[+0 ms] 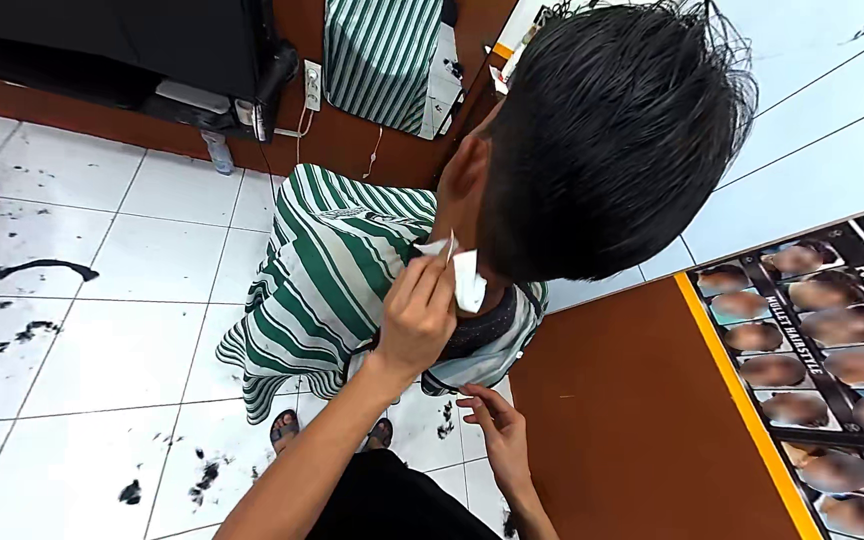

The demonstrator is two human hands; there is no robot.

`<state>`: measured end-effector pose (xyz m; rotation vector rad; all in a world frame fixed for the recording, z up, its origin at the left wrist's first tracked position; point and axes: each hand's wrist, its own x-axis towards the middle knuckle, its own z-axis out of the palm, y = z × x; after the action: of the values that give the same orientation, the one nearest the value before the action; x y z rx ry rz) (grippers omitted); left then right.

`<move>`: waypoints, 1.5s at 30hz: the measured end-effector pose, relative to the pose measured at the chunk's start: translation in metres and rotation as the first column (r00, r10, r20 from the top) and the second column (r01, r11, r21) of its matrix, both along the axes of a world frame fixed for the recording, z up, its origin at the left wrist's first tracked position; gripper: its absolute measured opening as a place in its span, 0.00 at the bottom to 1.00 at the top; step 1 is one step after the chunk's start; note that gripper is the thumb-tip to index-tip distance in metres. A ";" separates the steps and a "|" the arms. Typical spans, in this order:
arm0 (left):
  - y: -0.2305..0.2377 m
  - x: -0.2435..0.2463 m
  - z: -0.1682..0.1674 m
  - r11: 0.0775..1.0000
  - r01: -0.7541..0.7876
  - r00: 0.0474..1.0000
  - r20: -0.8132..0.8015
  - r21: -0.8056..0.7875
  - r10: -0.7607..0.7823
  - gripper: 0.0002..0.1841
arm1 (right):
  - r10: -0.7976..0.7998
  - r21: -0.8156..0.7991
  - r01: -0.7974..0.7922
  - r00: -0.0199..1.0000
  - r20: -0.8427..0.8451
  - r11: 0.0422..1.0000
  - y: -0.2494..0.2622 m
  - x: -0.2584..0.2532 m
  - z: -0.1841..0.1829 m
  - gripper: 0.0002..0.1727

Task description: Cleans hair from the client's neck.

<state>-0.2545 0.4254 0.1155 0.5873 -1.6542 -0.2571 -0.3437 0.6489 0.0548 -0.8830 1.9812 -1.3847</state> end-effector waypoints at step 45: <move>0.127 0.052 -0.031 0.884 0.356 0.898 0.151 0.301 -0.413 0.23 | 0.173 -0.381 -0.093 0.968 0.183 0.920 -0.017 0.030 0.049 0.08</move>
<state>-0.2024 0.5524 0.0848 0.4892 -1.9569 -0.7434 -0.3140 0.6316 0.1034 -0.9664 1.4945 -1.7256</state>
